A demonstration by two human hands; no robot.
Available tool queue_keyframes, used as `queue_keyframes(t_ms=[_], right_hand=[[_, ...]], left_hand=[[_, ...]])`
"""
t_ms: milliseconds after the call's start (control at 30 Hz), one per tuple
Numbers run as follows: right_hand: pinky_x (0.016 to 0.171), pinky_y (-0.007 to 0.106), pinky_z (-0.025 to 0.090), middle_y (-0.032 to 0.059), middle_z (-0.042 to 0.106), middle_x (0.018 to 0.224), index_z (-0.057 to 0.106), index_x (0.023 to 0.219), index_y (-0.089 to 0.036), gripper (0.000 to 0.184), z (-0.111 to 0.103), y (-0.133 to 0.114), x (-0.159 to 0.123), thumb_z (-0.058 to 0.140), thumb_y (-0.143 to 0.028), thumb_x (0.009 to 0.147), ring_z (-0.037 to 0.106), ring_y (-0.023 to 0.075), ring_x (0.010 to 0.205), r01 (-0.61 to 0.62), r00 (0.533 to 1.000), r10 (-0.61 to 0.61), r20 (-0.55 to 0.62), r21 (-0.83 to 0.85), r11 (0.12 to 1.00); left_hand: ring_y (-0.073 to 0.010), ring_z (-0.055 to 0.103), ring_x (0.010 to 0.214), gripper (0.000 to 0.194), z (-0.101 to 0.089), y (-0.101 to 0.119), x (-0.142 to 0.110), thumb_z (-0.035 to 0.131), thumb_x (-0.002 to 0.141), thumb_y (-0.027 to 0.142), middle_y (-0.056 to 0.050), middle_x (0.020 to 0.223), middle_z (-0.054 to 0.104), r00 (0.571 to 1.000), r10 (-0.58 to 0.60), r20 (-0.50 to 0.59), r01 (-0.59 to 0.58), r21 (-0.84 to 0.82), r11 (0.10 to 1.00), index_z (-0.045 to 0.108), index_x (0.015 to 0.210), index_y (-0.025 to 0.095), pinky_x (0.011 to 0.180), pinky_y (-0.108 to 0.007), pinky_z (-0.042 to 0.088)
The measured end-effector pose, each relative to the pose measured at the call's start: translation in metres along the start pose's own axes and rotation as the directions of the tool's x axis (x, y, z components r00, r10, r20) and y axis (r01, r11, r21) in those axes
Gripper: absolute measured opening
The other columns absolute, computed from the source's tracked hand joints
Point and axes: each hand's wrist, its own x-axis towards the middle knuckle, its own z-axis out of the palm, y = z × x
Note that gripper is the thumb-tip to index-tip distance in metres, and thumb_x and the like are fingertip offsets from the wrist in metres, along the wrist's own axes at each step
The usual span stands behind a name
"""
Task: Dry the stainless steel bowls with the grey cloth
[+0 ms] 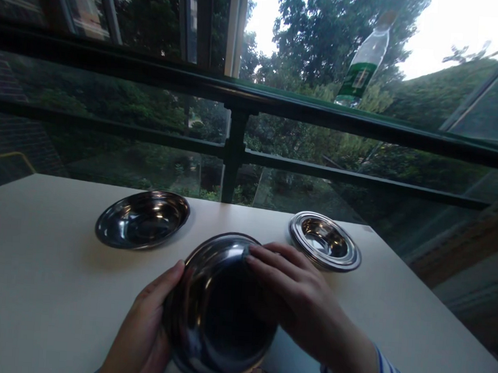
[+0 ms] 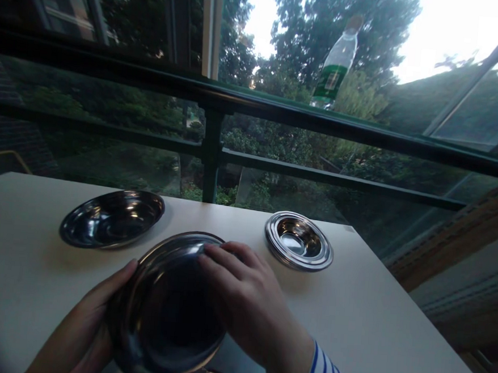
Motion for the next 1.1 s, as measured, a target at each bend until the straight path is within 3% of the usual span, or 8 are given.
queue_keyframes(t_ms=[100, 200, 367, 567, 700, 867, 1033, 1100], right_hand=[[0.085, 0.04, 0.048, 0.01, 0.058, 0.121, 0.052, 0.121, -0.018, 0.035, -0.001, 0.003, -0.001, 0.044, -0.013, 0.087, 0.05, 0.0223, 0.107, -0.034, 0.999, 0.035, -0.017, 0.041, 0.999], [0.088, 0.044, 0.045, 0.008, 0.057, 0.122, 0.053, 0.121, -0.019, 0.034, -0.002, 0.001, 0.0, 0.046, -0.016, 0.087, 0.046, 0.0251, 0.111, 0.011, 1.0, -0.011, -0.012, 0.015, 1.0], [0.087, 0.04, 0.047, 0.0076, 0.057, 0.122, 0.051, 0.123, -0.019, 0.035, 0.0, 0.007, 0.0, 0.043, -0.014, 0.089, 0.049, 0.0216, 0.107, -0.041, 0.999, 0.044, -0.021, 0.129, 0.991], [0.091, 0.043, 0.044, 0.0062, 0.057, 0.122, 0.051, 0.123, -0.021, 0.036, 0.0, 0.007, 0.001, 0.046, -0.014, 0.087, 0.046, 0.0232, 0.111, -0.006, 1.0, 0.008, -0.017, 0.127, 0.992], [0.086, 0.039, 0.048, 0.0078, 0.058, 0.121, 0.05, 0.124, -0.022, 0.037, -0.002, 0.011, 0.0, 0.043, -0.013, 0.088, 0.051, 0.0206, 0.106, -0.049, 0.998, 0.057, -0.037, 0.195, 0.98], [0.09, 0.044, 0.045, 0.0078, 0.057, 0.123, 0.051, 0.123, -0.02, 0.037, -0.002, 0.006, 0.0, 0.044, -0.012, 0.087, 0.047, 0.0233, 0.111, -0.013, 0.999, 0.018, -0.042, 0.118, 0.993], [0.087, 0.042, 0.047, 0.0084, 0.056, 0.123, 0.052, 0.121, -0.018, 0.035, -0.001, 0.003, -0.001, 0.042, -0.013, 0.088, 0.048, 0.0228, 0.109, -0.019, 0.999, 0.023, -0.029, 0.125, 0.992], [0.087, 0.043, 0.047, 0.0087, 0.056, 0.124, 0.052, 0.122, -0.019, 0.036, 0.0, 0.004, -0.001, 0.042, -0.012, 0.088, 0.048, 0.023, 0.109, -0.021, 0.999, 0.024, -0.026, 0.118, 0.993]], left_hand=[[-0.0246, 0.066, 0.09, 0.029, 0.0, -0.001, -0.001, 0.057, 0.079, 0.015, -0.009, 0.095, 0.072, 1.0, -0.023, 0.017, 0.023, 0.008, 1.0, 0.065, 0.107, 0.013, 0.078, -0.036, 0.054], [-0.0244, 0.066, 0.092, 0.03, 0.001, -0.002, -0.001, 0.06, 0.076, 0.013, -0.009, 0.096, 0.072, 0.996, -0.049, 0.071, 0.049, 0.0, 0.999, 0.065, 0.106, 0.013, 0.079, -0.035, 0.054], [-0.0252, 0.067, 0.087, 0.027, 0.0, 0.004, 0.001, 0.056, 0.079, 0.016, -0.009, 0.092, 0.073, 0.998, 0.005, -0.068, -0.004, 0.02, 1.0, 0.066, 0.104, 0.013, 0.074, -0.037, 0.056], [-0.0243, 0.066, 0.091, 0.028, -0.001, 0.002, 0.001, 0.06, 0.077, 0.015, -0.009, 0.096, 0.072, 0.997, -0.039, 0.073, 0.038, 0.013, 0.999, 0.065, 0.104, 0.013, 0.079, -0.034, 0.054], [-0.0254, 0.067, 0.087, 0.025, -0.002, 0.007, 0.001, 0.055, 0.08, 0.016, -0.009, 0.092, 0.073, 0.999, 0.015, -0.039, -0.014, 0.014, 1.0, 0.066, 0.103, 0.013, 0.076, -0.037, 0.056], [-0.0247, 0.067, 0.089, 0.029, 0.0, 0.007, -0.001, 0.059, 0.077, 0.014, -0.009, 0.094, 0.072, 0.996, -0.055, 0.064, 0.054, 0.004, 0.999, 0.065, 0.106, 0.013, 0.079, -0.035, 0.055], [-0.0249, 0.068, 0.085, 0.028, 0.001, 0.01, -0.002, 0.051, 0.081, 0.013, -0.009, 0.091, 0.073, 0.998, 0.038, -0.059, -0.038, 0.008, 0.999, 0.065, 0.106, 0.013, 0.075, -0.037, 0.056], [-0.025, 0.068, 0.086, 0.028, 0.001, 0.01, -0.001, 0.053, 0.081, 0.014, -0.01, 0.091, 0.073, 1.0, 0.004, -0.029, -0.004, 0.005, 1.0, 0.065, 0.107, 0.013, 0.075, -0.037, 0.056]])
